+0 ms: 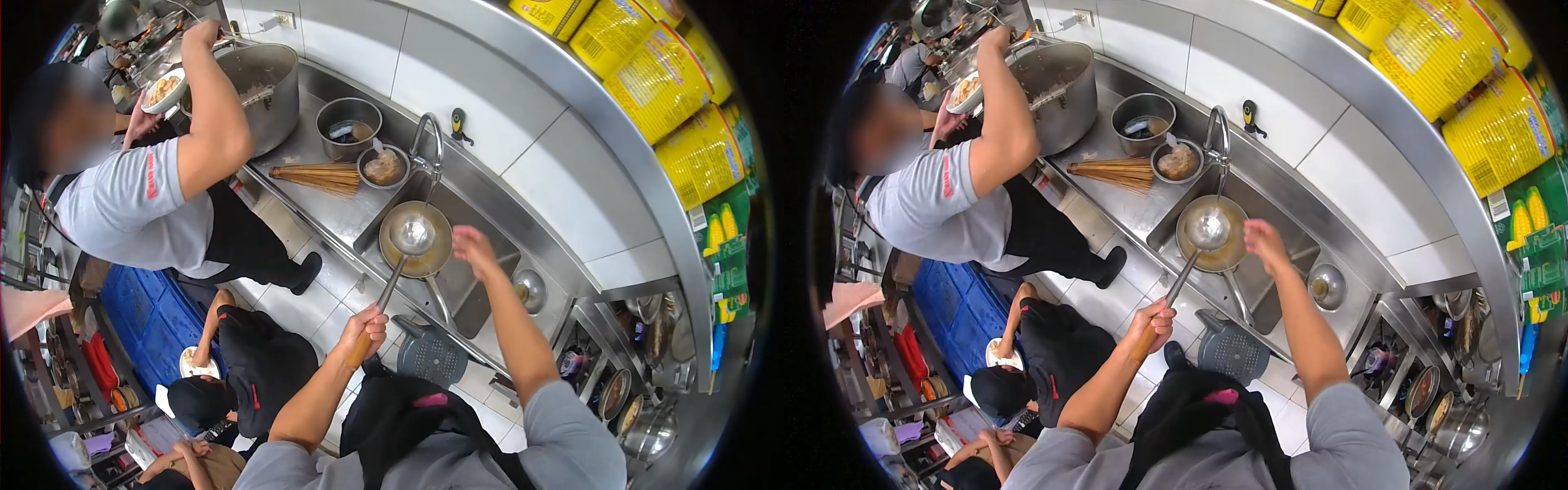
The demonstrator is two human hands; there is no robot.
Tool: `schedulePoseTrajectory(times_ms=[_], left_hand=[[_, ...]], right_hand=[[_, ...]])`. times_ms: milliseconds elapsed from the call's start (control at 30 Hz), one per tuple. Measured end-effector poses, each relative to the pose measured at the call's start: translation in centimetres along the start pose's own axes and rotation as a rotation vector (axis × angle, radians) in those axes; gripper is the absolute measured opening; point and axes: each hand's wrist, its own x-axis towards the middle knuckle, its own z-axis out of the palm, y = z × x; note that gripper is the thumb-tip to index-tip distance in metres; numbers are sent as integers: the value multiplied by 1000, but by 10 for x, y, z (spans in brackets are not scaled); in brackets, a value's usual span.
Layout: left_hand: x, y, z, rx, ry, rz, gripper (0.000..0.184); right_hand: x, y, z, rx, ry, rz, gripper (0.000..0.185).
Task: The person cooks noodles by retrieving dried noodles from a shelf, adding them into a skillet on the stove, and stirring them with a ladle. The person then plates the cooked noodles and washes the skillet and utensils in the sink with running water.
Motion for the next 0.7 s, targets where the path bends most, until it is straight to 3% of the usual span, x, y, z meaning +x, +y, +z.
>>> schedulePoseTrajectory(times_ms=[67,133,167,200,233,267,333,367,400,467,500,633,700], left_hand=[[1,-3,-3,-175,-72,-38,6],[-5,-5,4,-144,-63,-39,11],[-12,-6,10,14,-48,-23,19],[-15,-7,10,172,-33,-3,26],[-17,-11,2,523,46,62,69],[-22,-15,-5,524,50,70,69],[-44,-22,4,1351,234,155,72],[-42,-29,-26,1611,204,440,73],[-52,-30,-35,1613,242,457,73],[-65,-26,-44,1913,217,682,74],[-75,-24,-34,1930,258,568,74],[-86,-38,-44,2010,231,608,72],[-84,-51,-50,2060,246,664,74]], right_hand=[[51,-18,10,-45,23,-75,24],[109,-30,19,-82,40,-74,26],[130,-39,26,-81,43,-77,26],[150,-48,35,-9,38,52,32],[169,-51,40,62,30,182,38],[184,-51,43,64,22,180,38],[214,-46,48,273,-101,348,50],[221,-44,53,356,-157,324,52],[235,-40,53,445,-170,354,50],[254,-42,53,557,-173,364,45],[272,-38,50,655,-152,331,39],[235,-85,55,567,-76,292,39],[197,-93,65,525,-29,56,41]])
